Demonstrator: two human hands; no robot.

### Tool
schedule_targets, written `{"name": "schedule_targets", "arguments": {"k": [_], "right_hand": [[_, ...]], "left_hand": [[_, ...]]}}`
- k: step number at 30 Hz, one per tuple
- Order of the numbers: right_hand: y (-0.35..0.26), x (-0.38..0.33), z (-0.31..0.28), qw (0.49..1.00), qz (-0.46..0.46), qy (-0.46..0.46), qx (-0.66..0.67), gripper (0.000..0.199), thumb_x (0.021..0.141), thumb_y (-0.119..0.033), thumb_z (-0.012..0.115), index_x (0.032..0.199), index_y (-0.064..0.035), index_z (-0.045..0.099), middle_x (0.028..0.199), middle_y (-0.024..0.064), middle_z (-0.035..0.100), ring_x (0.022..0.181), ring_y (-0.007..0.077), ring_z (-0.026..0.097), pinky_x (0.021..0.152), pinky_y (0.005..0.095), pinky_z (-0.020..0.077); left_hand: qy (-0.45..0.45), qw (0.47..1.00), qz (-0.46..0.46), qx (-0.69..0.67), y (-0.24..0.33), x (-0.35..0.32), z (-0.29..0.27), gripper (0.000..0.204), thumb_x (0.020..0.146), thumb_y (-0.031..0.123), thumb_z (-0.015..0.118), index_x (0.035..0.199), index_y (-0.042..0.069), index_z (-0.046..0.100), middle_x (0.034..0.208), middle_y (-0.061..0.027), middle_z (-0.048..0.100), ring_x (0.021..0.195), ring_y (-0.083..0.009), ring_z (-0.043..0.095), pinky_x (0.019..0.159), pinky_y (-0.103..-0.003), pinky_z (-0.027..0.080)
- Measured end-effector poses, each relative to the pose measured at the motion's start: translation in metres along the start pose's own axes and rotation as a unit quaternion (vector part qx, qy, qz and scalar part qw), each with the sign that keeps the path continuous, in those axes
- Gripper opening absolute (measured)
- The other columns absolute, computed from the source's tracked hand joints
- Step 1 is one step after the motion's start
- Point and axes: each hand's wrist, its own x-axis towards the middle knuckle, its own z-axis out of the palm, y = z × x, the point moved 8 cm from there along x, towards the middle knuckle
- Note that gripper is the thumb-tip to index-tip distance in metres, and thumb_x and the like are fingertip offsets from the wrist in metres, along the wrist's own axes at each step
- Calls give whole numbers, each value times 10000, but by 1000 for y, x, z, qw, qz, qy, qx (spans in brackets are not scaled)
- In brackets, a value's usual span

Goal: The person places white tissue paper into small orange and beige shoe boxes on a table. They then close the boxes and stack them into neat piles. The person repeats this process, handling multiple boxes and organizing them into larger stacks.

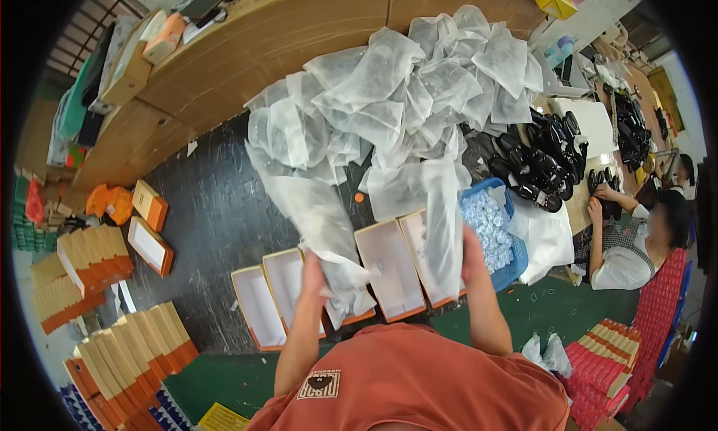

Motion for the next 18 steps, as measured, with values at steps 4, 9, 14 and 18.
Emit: {"name": "schedule_targets", "arguments": {"k": [4, 9, 14, 18], "right_hand": [[34, -62, 47, 814, -103, -73, -567, 614, 906, -104, 665, 1488, -24, 489, 1279, 287, 661, 1147, 405, 677, 957, 408, 554], [61, -50, 56, 747, -275, -79, -600, 539, 918, -174, 668, 1428, -36, 560, 1273, 254, 672, 1101, 411, 674, 951, 484, 541], [-117, 113, -7, 773, -397, 84, -488, 239, 936, -160, 658, 1142, -57, 724, 1006, 211, 742, 903, 419, 709, 791, 427, 554], [-259, 275, -117, 779, -338, 368, -377, 448, 946, -305, 673, 1153, 91, 656, 952, 180, 704, 877, 284, 679, 744, 420, 526]], "left_hand": [[-20, 897, 15, 442, -89, -39, -28, 582, 1055, 370, 492, 1466, -42, 473, 1259, -212, 684, 1101, -317, 693, 966, -413, 535], [-114, 758, 23, 642, -102, -59, 57, 607, 1017, 271, 550, 1444, -143, 432, 1331, -402, 572, 1253, -506, 573, 1066, -491, 461], [-124, 773, 102, 613, -33, 18, 88, 460, 991, 245, 681, 1355, -25, 609, 1256, -214, 701, 1130, -290, 688, 960, -353, 535], [-40, 942, 118, 311, 14, 192, 144, 611, 1003, 271, 704, 1445, -83, 474, 1129, -71, 688, 952, -136, 625, 908, -275, 509]]}}
